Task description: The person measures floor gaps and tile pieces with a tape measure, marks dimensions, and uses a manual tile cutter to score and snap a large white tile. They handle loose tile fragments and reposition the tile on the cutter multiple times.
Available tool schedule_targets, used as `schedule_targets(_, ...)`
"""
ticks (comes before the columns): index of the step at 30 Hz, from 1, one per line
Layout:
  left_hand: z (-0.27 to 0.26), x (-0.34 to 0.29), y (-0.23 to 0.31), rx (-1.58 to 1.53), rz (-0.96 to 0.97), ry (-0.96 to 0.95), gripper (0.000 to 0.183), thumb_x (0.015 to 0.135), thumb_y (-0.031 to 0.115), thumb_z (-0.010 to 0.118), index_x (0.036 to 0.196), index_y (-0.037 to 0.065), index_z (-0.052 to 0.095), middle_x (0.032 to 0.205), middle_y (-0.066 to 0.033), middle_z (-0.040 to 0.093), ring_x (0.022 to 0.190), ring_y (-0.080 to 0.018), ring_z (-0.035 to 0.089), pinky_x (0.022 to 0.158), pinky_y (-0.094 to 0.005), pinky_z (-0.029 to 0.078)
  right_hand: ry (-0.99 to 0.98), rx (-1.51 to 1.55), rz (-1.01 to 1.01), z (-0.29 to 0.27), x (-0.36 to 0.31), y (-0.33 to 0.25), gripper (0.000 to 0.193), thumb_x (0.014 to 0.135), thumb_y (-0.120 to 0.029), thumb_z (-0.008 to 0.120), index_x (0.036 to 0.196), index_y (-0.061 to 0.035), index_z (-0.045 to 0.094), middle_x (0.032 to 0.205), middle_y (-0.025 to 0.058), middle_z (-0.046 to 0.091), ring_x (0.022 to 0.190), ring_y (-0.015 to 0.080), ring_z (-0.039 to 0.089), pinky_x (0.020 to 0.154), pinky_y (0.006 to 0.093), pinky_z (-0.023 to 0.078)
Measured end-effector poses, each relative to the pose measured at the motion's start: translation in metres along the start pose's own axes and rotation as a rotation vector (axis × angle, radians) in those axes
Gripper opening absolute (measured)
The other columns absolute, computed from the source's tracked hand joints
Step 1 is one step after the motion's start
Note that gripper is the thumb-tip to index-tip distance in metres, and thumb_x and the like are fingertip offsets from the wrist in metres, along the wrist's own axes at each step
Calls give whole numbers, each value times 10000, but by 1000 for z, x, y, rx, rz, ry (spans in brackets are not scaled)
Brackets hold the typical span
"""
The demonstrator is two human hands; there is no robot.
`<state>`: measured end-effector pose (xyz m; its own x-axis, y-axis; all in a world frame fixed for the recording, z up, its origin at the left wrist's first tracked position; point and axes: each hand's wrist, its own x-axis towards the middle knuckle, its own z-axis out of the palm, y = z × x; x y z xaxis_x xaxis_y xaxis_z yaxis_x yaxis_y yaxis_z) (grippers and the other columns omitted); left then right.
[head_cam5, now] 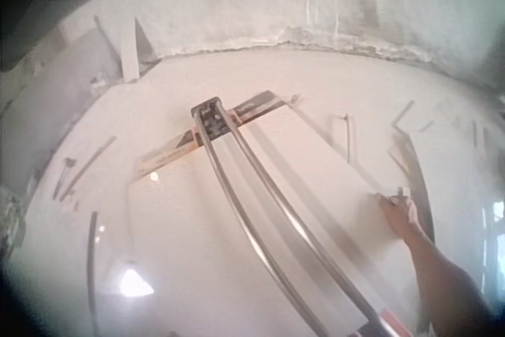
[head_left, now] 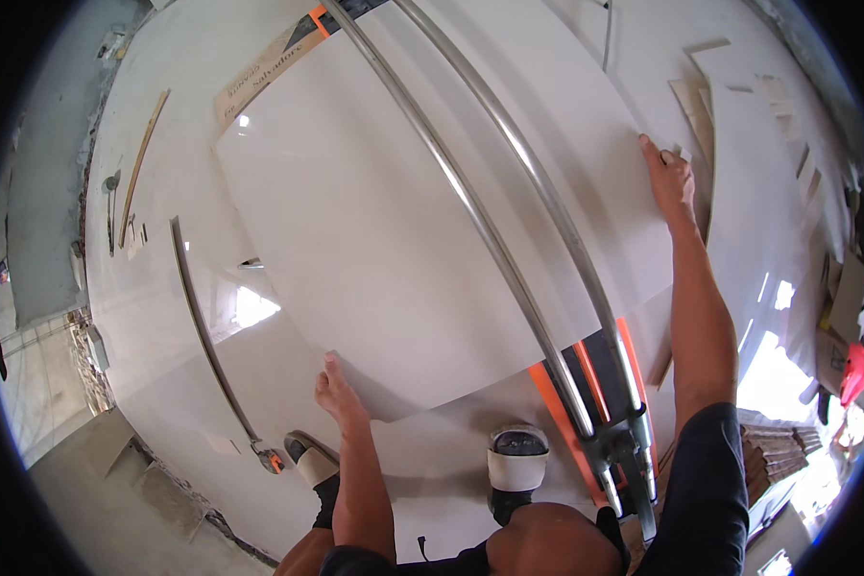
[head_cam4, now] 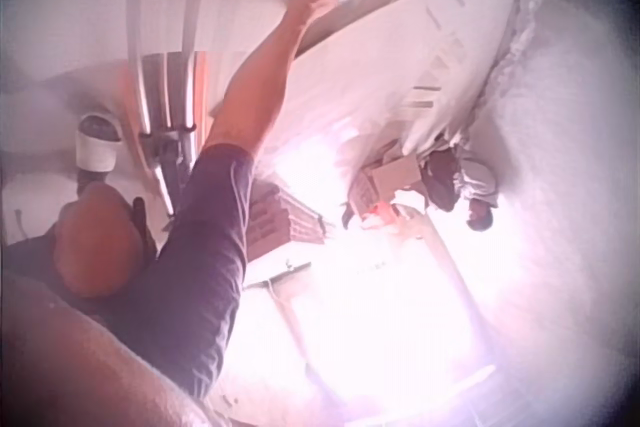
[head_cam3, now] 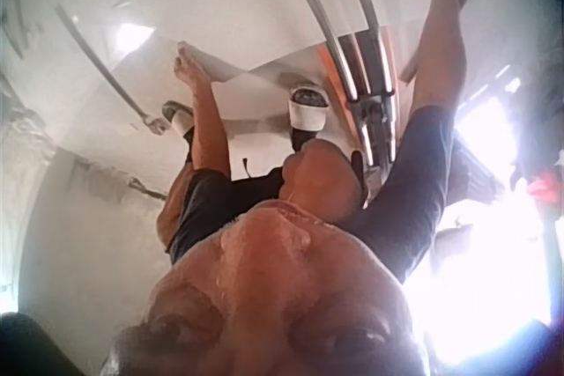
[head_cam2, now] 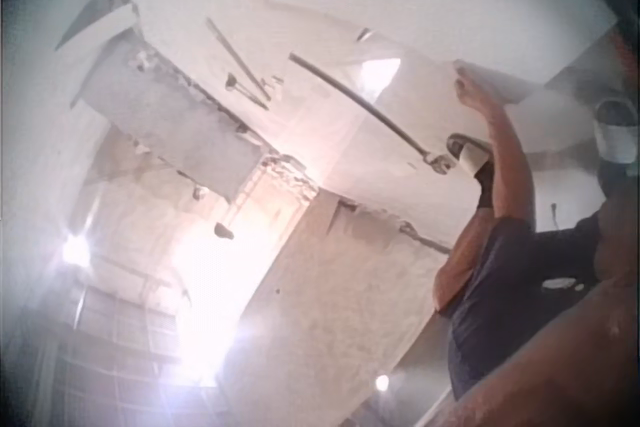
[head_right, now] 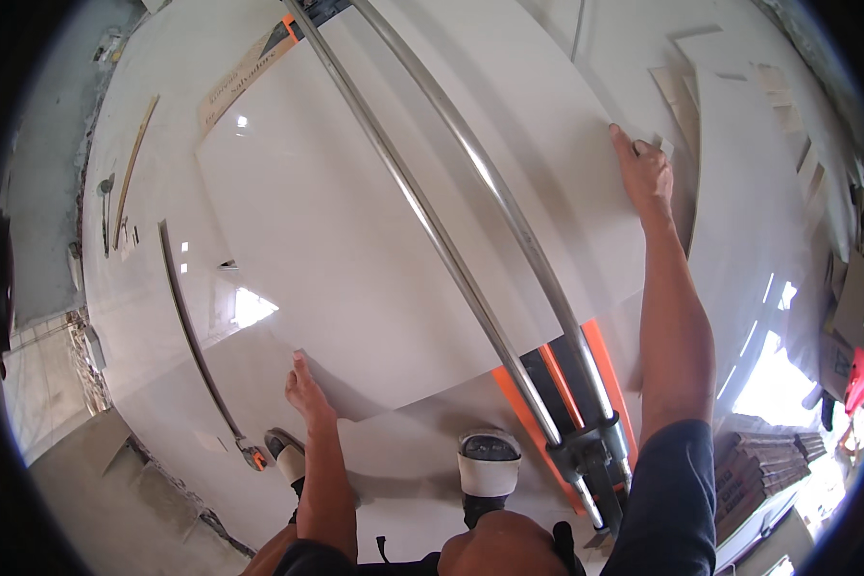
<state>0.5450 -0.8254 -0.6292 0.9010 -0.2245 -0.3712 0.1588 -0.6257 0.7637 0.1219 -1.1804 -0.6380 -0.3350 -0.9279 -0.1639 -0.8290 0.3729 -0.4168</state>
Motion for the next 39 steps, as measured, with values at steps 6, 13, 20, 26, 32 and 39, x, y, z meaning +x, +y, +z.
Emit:
schedule_targets(6,11,2,9,-31,32,-26,493,871,440,608,615,75,397,594,31,347,559,-84,322,489,-268,306,6,-18,-12,-2,13,-5,655,790,-645,526,690,-3,607,725,185,591,740,342,552,753,410,445)
schedule_targets(13,9,4,9,87,92,-55,495,881,438,589,627,58,400,601,23,334,573,-92,319,493,-273,301,40,-81,-57,5,26,-5,635,797,-647,512,807,-26,649,777,187,616,788,347,564,797,408,441)
schedule_targets(20,9,2,9,31,-13,-135,479,871,492,568,761,30,508,698,-22,468,629,-127,446,546,-293,406,312,368,150,-28,-25,20,552,804,-500,559,916,35,640,883,253,631,884,374,593,826,427,439)
schedule_targets(26,2,-1,8,27,74,-229,516,875,521,540,838,7,535,773,-44,506,681,-153,492,615,-308,454,329,607,493,-35,-110,48,440,796,-433,608,721,-1,569,669,114,549,642,198,509,609,346,410)
schedule_targets(32,-6,0,-4,29,81,-236,549,884,518,524,872,-30,540,823,-71,532,732,-179,510,662,-328,456,-24,704,667,-22,-179,59,452,795,-433,646,884,10,626,800,103,625,712,157,557,654,304,436)
schedule_targets(39,-2,7,-16,14,135,-239,561,887,507,524,978,-45,579,878,-94,563,807,-196,506,752,-348,439,-208,867,404,12,-188,72,495,828,-364,627,1054,76,623,973,145,641,921,205,585,838,325,447)
